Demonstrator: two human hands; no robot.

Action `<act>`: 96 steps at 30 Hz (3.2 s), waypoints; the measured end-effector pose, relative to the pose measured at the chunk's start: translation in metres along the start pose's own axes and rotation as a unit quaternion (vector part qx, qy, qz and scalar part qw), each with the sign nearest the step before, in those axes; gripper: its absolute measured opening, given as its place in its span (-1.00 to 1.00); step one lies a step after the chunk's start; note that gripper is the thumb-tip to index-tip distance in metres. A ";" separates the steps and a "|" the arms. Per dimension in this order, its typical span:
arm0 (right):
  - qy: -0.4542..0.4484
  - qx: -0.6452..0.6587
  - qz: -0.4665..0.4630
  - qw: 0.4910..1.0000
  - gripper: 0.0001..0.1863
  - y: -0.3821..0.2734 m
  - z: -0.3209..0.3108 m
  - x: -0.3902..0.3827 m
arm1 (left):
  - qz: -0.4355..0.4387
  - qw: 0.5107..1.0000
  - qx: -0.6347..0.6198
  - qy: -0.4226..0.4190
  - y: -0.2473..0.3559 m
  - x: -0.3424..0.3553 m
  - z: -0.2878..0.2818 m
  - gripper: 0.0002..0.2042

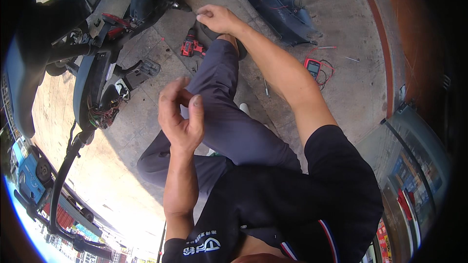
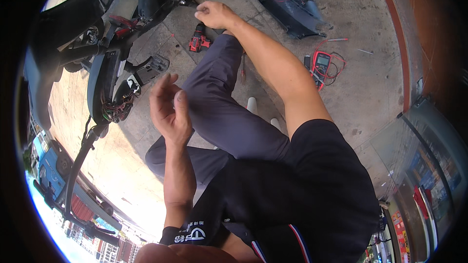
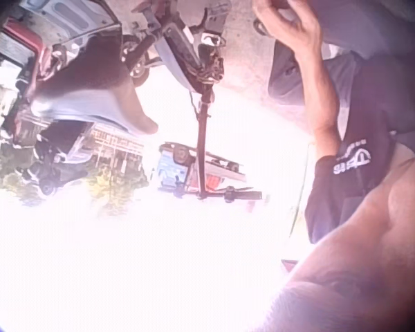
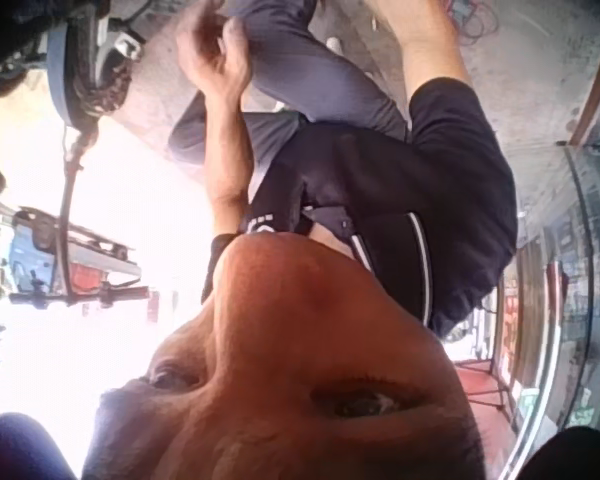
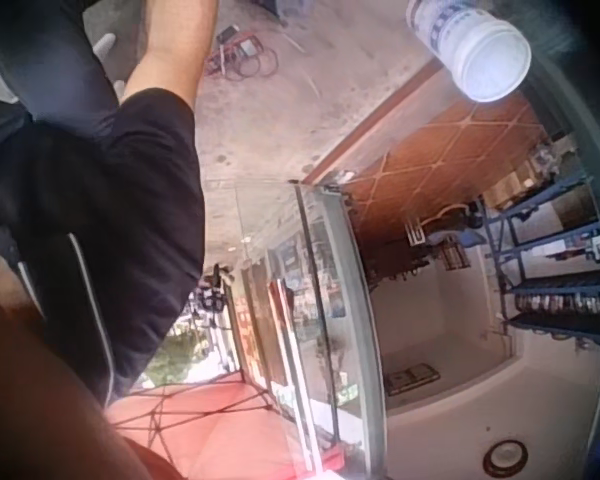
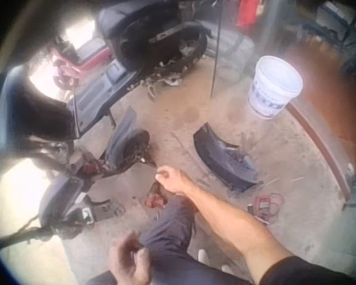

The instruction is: The person retrieves a screwdriver from a tool cart, then sits on a stool to work on the scooter's handlebar wiring. They remove a cover, separate wires, and use a spring-like tool to manipulate the connections.

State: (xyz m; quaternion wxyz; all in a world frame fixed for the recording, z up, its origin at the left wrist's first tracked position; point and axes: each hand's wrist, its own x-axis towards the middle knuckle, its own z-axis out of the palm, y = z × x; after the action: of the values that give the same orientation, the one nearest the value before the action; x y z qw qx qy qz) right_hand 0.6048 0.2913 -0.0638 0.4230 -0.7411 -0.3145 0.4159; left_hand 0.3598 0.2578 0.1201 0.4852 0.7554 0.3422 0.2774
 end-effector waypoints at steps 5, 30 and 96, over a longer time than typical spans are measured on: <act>-0.011 0.014 0.192 0.981 -0.26 0.150 0.005 -0.012 | 0.090 0.977 0.155 -0.118 0.004 0.019 0.037 -0.59; 0.032 -0.046 0.164 0.985 0.04 0.176 0.067 0.010 | 0.135 0.949 0.272 -0.085 -0.011 0.032 0.033 -0.65; -0.016 -0.204 0.317 0.926 -0.08 0.124 0.070 0.035 | 0.116 0.950 0.281 -0.067 -0.012 0.040 0.028 -0.73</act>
State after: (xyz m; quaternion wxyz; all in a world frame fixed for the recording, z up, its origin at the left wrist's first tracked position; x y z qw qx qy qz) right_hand 0.5734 0.2907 -0.2071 0.1035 -0.8658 -0.1475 0.4668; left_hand 0.4020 0.2777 0.1023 0.2391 0.9124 0.2835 0.1732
